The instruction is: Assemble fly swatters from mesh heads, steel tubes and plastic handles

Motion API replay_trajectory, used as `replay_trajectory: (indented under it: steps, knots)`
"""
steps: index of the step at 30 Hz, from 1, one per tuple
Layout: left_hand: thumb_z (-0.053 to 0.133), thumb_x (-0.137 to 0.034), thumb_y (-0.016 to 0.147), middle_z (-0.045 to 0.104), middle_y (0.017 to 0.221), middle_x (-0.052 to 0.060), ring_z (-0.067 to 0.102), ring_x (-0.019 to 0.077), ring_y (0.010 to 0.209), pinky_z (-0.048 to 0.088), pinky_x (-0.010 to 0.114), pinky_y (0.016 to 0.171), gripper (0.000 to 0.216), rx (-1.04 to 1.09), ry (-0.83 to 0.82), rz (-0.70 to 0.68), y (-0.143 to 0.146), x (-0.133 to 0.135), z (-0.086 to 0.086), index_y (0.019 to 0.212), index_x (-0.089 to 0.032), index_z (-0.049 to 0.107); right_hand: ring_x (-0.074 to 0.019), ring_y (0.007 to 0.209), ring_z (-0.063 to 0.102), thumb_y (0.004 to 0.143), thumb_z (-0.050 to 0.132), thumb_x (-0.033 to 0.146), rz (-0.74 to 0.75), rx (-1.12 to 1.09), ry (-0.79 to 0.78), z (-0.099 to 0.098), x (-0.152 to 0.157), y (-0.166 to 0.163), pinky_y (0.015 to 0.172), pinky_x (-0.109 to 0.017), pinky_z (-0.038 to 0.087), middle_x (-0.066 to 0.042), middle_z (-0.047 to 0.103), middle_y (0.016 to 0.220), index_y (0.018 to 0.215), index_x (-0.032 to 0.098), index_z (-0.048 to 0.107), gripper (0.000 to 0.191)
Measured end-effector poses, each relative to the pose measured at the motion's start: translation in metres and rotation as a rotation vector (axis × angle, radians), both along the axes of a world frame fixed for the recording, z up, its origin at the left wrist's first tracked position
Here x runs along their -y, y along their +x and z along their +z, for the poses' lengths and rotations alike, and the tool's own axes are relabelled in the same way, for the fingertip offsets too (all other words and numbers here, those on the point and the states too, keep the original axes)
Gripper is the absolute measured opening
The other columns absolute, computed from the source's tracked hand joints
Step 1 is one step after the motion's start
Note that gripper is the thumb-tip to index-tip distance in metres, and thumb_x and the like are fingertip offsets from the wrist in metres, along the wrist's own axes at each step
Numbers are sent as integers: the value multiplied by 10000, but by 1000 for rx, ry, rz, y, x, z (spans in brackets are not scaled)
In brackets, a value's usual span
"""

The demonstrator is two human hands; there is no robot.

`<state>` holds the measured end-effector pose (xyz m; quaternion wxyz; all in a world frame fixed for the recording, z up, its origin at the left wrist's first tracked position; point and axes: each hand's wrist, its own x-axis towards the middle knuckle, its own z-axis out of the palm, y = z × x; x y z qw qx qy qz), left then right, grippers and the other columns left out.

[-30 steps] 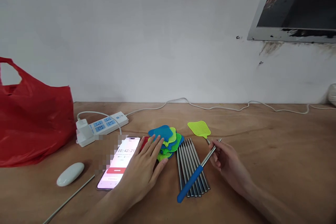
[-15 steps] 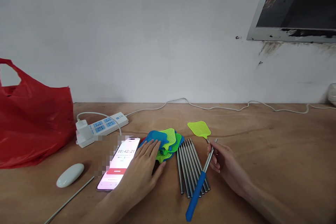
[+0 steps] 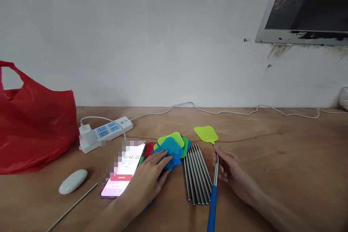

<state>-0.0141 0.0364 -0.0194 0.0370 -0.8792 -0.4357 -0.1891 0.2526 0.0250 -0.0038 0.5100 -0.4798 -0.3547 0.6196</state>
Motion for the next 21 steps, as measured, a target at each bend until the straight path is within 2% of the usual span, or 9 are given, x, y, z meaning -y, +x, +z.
replay_trajectory:
  steps: [5,8,11,15,17,21]
  knots:
    - [541,-187,960,733,1206,95,700,294,1067,583,489,917,277,23,75,-58,2,1,6,1210,-179,660,-60,442,276,699,764,625,10,20,-22,1,0,-1,394,-177,211,76,369,494,582,185,533,510]
    - [450,-163,999,751,1160,92,716,281,1016,589,479,888,292,73,192,-123,2,3,10,1189,-180,671,-52,411,282,720,737,636,55,-6,8,0,-1,-1,372,-178,222,74,387,499,544,201,438,557]
    - [413,-88,993,758,1113,102,717,260,964,587,445,846,319,122,321,-199,2,4,15,1197,-152,650,-44,323,244,761,685,659,121,-16,33,-1,-2,0,327,-179,171,91,371,412,560,222,380,569]
    - [445,-46,986,761,1044,84,701,224,892,552,395,823,277,163,402,-267,1,7,22,1171,-137,630,-31,266,82,770,657,674,279,-107,-25,4,-2,4,294,-179,95,144,224,322,604,235,411,530]
    - [454,-47,987,751,1027,82,679,221,886,532,388,822,266,168,398,-284,0,9,25,1168,-137,627,-28,288,74,750,683,642,352,-159,-54,7,-1,6,300,-173,105,146,228,350,627,232,443,491]
    - [448,-55,990,694,962,76,617,211,838,506,368,770,285,168,419,-265,0,12,27,1161,-166,647,-43,342,110,791,673,573,308,-171,32,13,3,7,332,-173,142,134,257,432,736,232,519,379]
